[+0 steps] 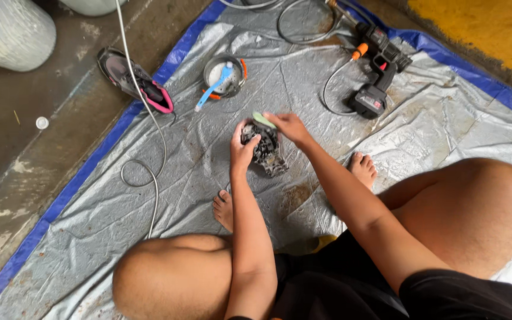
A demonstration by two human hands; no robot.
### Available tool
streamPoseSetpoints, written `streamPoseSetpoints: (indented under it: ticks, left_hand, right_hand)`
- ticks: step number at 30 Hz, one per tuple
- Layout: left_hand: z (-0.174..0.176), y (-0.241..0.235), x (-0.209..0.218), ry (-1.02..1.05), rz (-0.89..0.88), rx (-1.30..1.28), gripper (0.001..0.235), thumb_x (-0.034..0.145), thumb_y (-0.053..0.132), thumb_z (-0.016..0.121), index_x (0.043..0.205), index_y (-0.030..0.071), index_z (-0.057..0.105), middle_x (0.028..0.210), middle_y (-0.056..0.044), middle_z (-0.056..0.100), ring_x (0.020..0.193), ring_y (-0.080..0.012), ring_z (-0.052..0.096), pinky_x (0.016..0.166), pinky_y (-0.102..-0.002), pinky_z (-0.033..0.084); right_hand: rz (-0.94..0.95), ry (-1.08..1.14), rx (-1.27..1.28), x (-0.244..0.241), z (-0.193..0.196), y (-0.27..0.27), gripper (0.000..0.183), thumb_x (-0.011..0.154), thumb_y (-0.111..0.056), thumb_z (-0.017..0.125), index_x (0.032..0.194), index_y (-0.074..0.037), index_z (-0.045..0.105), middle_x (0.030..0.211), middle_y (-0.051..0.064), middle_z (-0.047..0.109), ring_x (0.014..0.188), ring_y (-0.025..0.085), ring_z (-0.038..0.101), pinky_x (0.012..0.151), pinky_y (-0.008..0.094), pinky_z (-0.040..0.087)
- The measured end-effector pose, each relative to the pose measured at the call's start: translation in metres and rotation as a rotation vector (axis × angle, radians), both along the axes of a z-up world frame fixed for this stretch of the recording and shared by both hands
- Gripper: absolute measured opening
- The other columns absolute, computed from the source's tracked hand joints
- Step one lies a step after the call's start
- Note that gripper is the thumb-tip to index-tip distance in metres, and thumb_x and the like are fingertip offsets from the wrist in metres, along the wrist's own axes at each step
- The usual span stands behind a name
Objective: The person sits on a tarp and scrubs a black and white sneaker with a green brush. They rotate the shoe to clean different areas, including the sole and upper, while a bucket of soapy water and a power drill sit nearby.
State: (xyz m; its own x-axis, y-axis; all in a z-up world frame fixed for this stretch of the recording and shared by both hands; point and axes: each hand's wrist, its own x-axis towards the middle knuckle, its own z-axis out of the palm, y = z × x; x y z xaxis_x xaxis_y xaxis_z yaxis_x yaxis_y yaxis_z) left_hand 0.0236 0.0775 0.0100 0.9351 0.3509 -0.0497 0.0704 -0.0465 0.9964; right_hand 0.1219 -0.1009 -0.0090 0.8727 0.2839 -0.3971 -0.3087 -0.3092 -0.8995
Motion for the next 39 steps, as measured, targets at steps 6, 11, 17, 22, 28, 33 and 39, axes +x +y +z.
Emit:
streamPoseSetpoints:
  ticks: [6,11,17,22,28,33,39]
  left_hand:
    - [0.001,0.01,-0.007,-0.009,0.022,0.079,0.065,0.085,0.009,0.081,0.148,0.012,0.067,0.153,-0.022,0.065,0.146,-0.0347,0.059,0.127,-0.046,0.042]
    - [-0.005,0.009,-0.009,-0.015,0.021,0.081,0.064,0.088,0.011,0.078,0.151,0.011,0.065,0.153,-0.022,0.064,0.149,-0.0348,0.056,0.129,-0.047,0.038]
    - [-0.019,0.011,-0.007,-0.019,0.043,0.089,0.065,0.089,0.012,0.077,0.152,0.01,0.063,0.154,-0.021,0.063,0.151,-0.0334,0.054,0.131,-0.048,0.036]
    - [-0.004,0.01,-0.01,0.005,0.057,0.074,0.064,0.091,0.012,0.074,0.154,0.014,0.062,0.15,-0.022,0.064,0.147,-0.0363,0.057,0.128,-0.049,0.039]
    - [-0.017,0.014,-0.004,-0.004,0.085,0.042,0.061,0.089,0.012,0.075,0.15,0.014,0.065,0.143,-0.02,0.068,0.14,-0.0313,0.062,0.124,-0.047,0.043]
    - [-0.012,0.014,-0.006,0.007,0.088,0.068,0.061,0.089,0.012,0.073,0.149,0.014,0.064,0.145,-0.021,0.067,0.142,-0.0345,0.061,0.124,-0.05,0.042]
    - [-0.001,0.011,-0.008,0.011,0.076,0.092,0.061,0.089,0.011,0.075,0.149,0.013,0.064,0.15,-0.022,0.064,0.149,-0.0368,0.055,0.129,-0.049,0.037]
  right_hand:
    - [-0.162,0.212,0.13,-0.026,-0.087,-0.028,0.049,0.089,-0.057,0.091,0.073,-0.014,0.074,0.069,0.004,0.052,0.07,0.014,0.058,0.07,0.029,0.054]
    - [-0.013,0.032,-0.069,-0.007,-0.023,0.002,0.069,0.089,-0.082,0.078,0.066,-0.017,0.07,0.063,0.009,0.061,0.072,0.027,0.062,0.08,0.035,0.05]
    - [0.003,-0.033,-0.021,-0.026,-0.021,0.006,0.064,0.096,-0.073,0.075,0.072,-0.014,0.07,0.066,0.009,0.064,0.076,0.026,0.062,0.081,0.037,0.049]
    - [-0.163,0.196,0.039,-0.065,-0.038,-0.012,0.057,0.091,-0.07,0.082,0.07,-0.018,0.072,0.063,0.001,0.049,0.072,0.016,0.06,0.077,0.027,0.048]
    - [-0.171,0.175,-0.001,-0.046,-0.025,0.01,0.063,0.089,-0.083,0.077,0.086,-0.021,0.085,0.076,0.007,0.07,0.086,0.022,0.069,0.085,0.037,0.053]
    - [-0.094,0.11,-0.038,-0.038,-0.046,0.003,0.069,0.094,-0.085,0.068,0.071,-0.021,0.074,0.07,0.006,0.065,0.082,0.026,0.066,0.086,0.037,0.051]
    - [-0.197,0.195,-0.043,-0.098,-0.084,-0.016,0.073,0.097,-0.083,0.066,0.073,-0.014,0.07,0.072,0.014,0.065,0.083,0.032,0.065,0.086,0.041,0.048]
